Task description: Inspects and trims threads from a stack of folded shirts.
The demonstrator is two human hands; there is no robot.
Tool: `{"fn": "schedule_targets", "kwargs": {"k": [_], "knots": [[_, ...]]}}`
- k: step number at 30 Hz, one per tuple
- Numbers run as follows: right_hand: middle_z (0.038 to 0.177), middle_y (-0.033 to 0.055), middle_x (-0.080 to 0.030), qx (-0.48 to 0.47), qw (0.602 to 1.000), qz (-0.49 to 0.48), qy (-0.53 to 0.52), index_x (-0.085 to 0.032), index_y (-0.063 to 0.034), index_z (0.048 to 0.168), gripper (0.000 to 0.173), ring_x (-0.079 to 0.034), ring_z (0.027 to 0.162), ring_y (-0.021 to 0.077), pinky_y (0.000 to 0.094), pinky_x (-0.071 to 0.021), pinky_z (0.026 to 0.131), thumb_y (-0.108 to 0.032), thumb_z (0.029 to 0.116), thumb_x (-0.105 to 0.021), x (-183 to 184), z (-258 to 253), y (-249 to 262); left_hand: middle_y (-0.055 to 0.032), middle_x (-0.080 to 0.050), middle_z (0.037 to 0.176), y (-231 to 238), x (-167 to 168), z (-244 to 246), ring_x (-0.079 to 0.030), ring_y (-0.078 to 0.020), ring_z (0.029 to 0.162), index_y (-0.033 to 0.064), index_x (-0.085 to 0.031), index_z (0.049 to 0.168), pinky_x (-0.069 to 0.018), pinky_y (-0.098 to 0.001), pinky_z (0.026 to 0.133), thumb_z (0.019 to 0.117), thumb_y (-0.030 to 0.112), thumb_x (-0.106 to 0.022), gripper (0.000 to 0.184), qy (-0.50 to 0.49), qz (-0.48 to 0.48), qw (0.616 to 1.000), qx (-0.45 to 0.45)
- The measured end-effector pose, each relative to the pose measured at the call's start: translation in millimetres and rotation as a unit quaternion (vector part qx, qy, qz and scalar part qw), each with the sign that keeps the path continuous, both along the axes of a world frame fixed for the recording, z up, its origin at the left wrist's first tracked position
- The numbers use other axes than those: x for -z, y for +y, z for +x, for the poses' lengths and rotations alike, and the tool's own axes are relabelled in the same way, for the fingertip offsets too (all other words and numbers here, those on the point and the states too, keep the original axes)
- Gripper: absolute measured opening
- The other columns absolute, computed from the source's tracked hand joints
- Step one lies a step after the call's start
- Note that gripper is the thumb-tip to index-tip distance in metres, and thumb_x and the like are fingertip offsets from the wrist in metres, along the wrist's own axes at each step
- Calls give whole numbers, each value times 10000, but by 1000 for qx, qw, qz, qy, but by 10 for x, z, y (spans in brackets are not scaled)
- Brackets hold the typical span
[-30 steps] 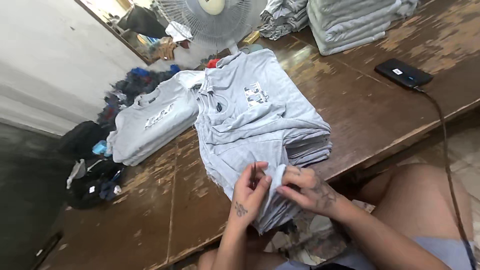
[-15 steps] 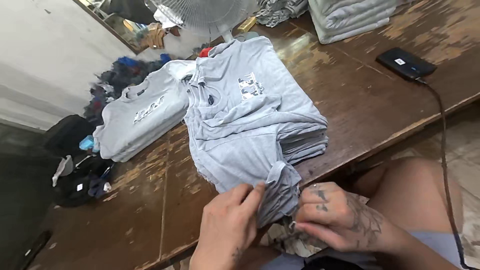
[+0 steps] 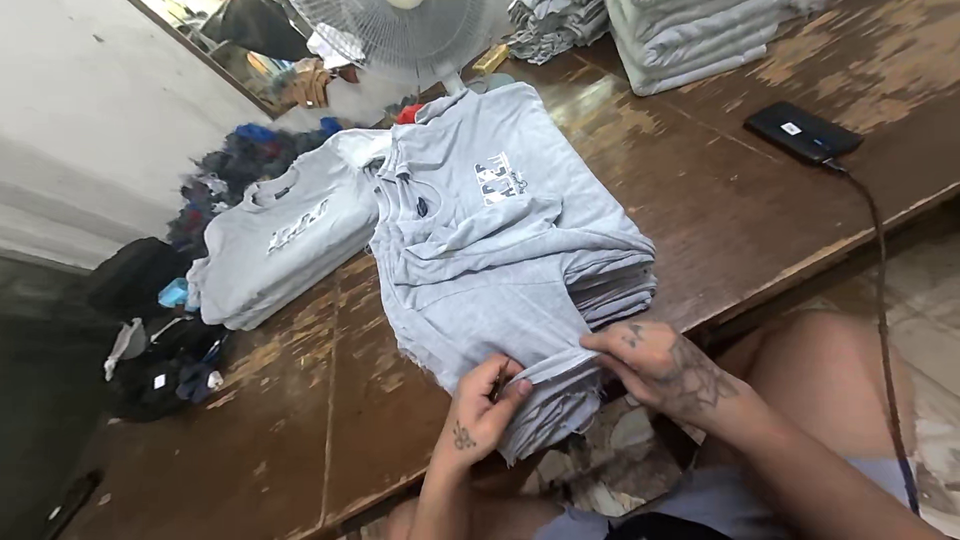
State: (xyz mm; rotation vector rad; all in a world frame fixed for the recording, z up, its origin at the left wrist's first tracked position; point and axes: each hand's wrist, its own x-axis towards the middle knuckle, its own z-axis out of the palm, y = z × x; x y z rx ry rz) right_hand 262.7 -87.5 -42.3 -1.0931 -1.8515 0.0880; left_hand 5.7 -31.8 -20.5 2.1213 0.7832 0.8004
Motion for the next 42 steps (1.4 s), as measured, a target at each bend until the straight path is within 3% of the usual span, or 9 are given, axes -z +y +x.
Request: {"fn": "schedule_targets", "kwargs": {"k": [9, 14, 17, 20, 25, 29, 34, 39, 42], "knots": [[711, 107, -658, 66, 996, -32, -59, -674, -38, 854, 275, -645, 615, 226, 366, -514, 542, -168, 993, -476, -139, 426, -182, 154, -622, 805, 70, 8, 32, -569, 90, 723, 117, -654, 951, -482, -120, 652, 994, 251, -621, 145, -96, -66, 993, -15], [1012, 186, -731, 63, 996, -57, 10, -691, 8, 1131, 514, -729, 886, 304, 450, -609, 745, -478, 985, -609, -150, -26, -65, 158, -638, 792, 63, 18, 108, -588, 72, 713, 131, -668, 945, -501, -134, 651, 976, 224, -634, 104, -121, -81, 989, -32], [847, 153, -738, 72, 997, 17, 24, -711, 10, 934, 224, -740, 757, 266, 384, -610, 667, -192, 971, -621, 12, -205, 114, 128, -632, 784, 11, 0, 79, -578, 68, 699, 79, -660, 937, -494, -136, 641, 969, 173, -620, 107, -80, -60, 994, -35], [861, 169, -752, 50, 997, -62, 1, -735, 22, 927, 157, -755, 764, 306, 448, -621, 692, -60, 956, -605, 34, 13, 42, 26, -616, 758, -44, -48, -15, -548, 38, 667, -9, -660, 926, -469, -136, 627, 961, 136, -611, 157, 33, 1, 999, -32], [821, 142, -710, 17, 997, -75, -5, -697, -2, 919, 224, -704, 706, 246, 373, -583, 641, -126, 983, -522, 57, 254, -156, -71, -671, 812, -101, -250, 45, -629, -160, 653, 13, -648, 1194, -543, -355, 596, 917, 207, -641, 338, 197, 113, 973, -44], [795, 158, -697, 44, 991, -122, 27, -706, 24, 930, 458, -694, 685, 279, 446, -568, 617, -419, 990, -609, 20, 94, -59, -26, -608, 747, -57, -372, 191, -524, -57, 596, -12, -645, 1215, -457, -222, 553, 948, 215, -620, 351, 142, 97, 984, -41], [851, 158, -747, 23, 992, -55, 109, -732, 28, 920, 176, -739, 760, 246, 366, -604, 727, -78, 961, -596, 121, -51, 123, -41, -661, 831, 29, -219, 293, -547, -28, 643, -31, -668, 1160, -468, -197, 591, 938, 145, -619, 287, 118, 70, 990, -40], [780, 112, -688, -75, 990, -82, 87, -699, -11, 873, 218, -640, 701, 134, 249, -521, 664, -127, 977, -546, 156, 448, -161, -9, -635, 817, -7, -166, 112, -530, 16, 647, -45, -630, 1216, -463, -155, 595, 944, 178, -626, 352, 92, 50, 994, -30], [765, 115, -691, -39, 992, -119, 10, -704, -39, 876, 272, -679, 672, 222, 388, -538, 590, -224, 985, -537, 89, 499, -234, 23, -567, 762, -27, -193, 111, -487, 19, 620, -64, -570, 1303, -429, -150, 573, 964, 264, -627, 475, 85, 42, 995, -33]]}}
